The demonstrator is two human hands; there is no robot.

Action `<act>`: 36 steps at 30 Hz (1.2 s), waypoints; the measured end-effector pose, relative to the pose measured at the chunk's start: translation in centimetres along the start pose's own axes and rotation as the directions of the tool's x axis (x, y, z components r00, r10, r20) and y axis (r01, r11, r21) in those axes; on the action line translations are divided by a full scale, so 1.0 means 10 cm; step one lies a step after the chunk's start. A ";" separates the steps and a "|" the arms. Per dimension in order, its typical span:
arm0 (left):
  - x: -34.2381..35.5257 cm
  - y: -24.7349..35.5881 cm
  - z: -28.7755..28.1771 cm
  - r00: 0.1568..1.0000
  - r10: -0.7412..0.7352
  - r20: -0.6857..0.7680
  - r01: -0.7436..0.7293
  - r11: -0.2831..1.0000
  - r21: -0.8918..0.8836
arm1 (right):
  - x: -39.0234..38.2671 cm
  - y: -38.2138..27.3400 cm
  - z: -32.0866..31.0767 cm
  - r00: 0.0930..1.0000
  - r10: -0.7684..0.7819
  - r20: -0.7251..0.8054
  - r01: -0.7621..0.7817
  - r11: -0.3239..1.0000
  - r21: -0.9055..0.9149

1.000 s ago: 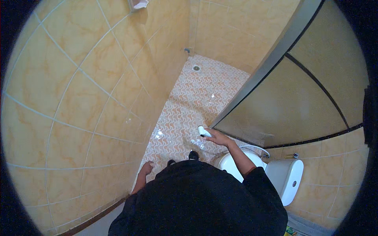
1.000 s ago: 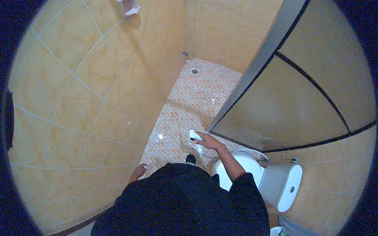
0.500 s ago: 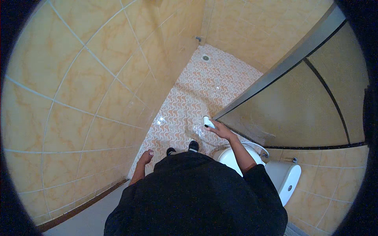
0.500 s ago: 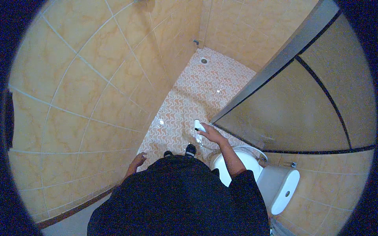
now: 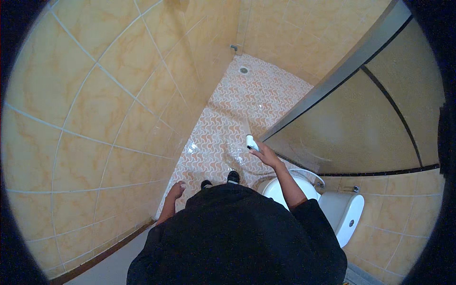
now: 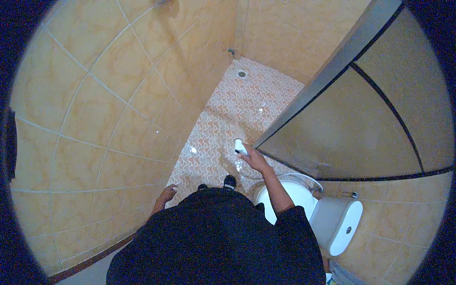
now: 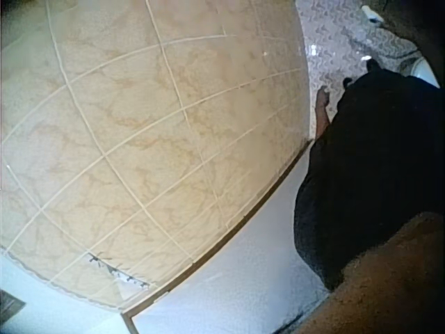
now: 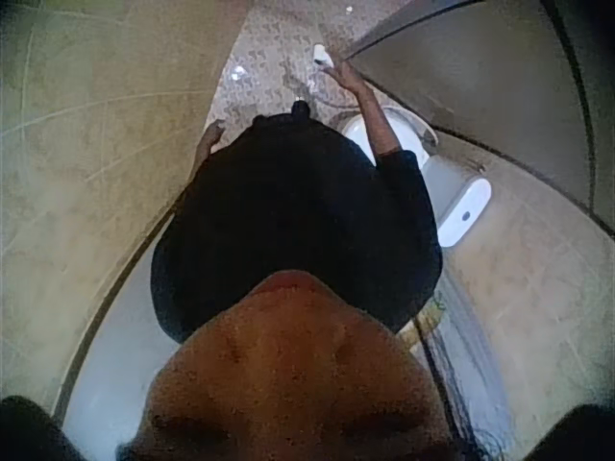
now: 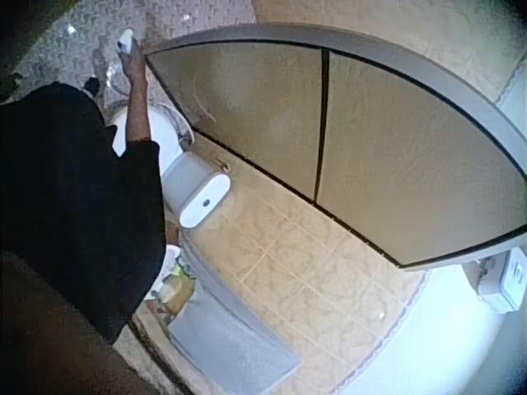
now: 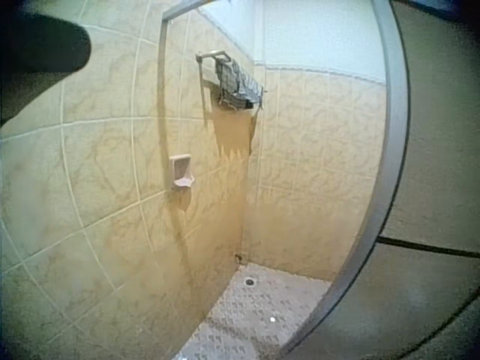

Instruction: Spraying water on the bathroom floor and walls using a handheld bidet sprayer.

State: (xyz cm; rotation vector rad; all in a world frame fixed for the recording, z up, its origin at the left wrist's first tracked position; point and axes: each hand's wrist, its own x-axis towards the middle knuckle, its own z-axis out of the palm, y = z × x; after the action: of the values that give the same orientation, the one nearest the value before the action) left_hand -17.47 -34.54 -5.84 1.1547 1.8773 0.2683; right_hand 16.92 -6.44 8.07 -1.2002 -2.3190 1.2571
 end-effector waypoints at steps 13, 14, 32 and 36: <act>0.08 -0.03 -0.04 0.998 -0.045 0.050 0.043 0.998 0.038 | 0.00 0.24 0.02 0.994 0.086 -0.065 -0.078 0.990 0.114; 0.10 -0.04 -0.05 0.997 -0.057 0.047 0.056 0.998 0.025 | 0.00 0.23 0.02 0.995 0.092 -0.044 -0.086 0.990 0.112; 0.41 0.18 -0.05 0.988 0.068 0.139 -0.069 0.998 -0.003 | 0.03 0.49 0.18 0.962 0.271 -0.021 -0.264 0.949 0.171; 0.62 -0.06 -0.20 0.982 0.104 0.157 -0.113 0.993 0.045 | 0.04 0.43 0.20 0.949 0.315 -0.004 -0.307 0.929 0.207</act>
State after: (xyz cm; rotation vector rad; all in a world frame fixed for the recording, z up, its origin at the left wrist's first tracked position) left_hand -20.42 -29.40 -8.61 1.2802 1.6980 0.1838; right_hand 17.90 -6.04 3.44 -1.5447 -1.9665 1.5178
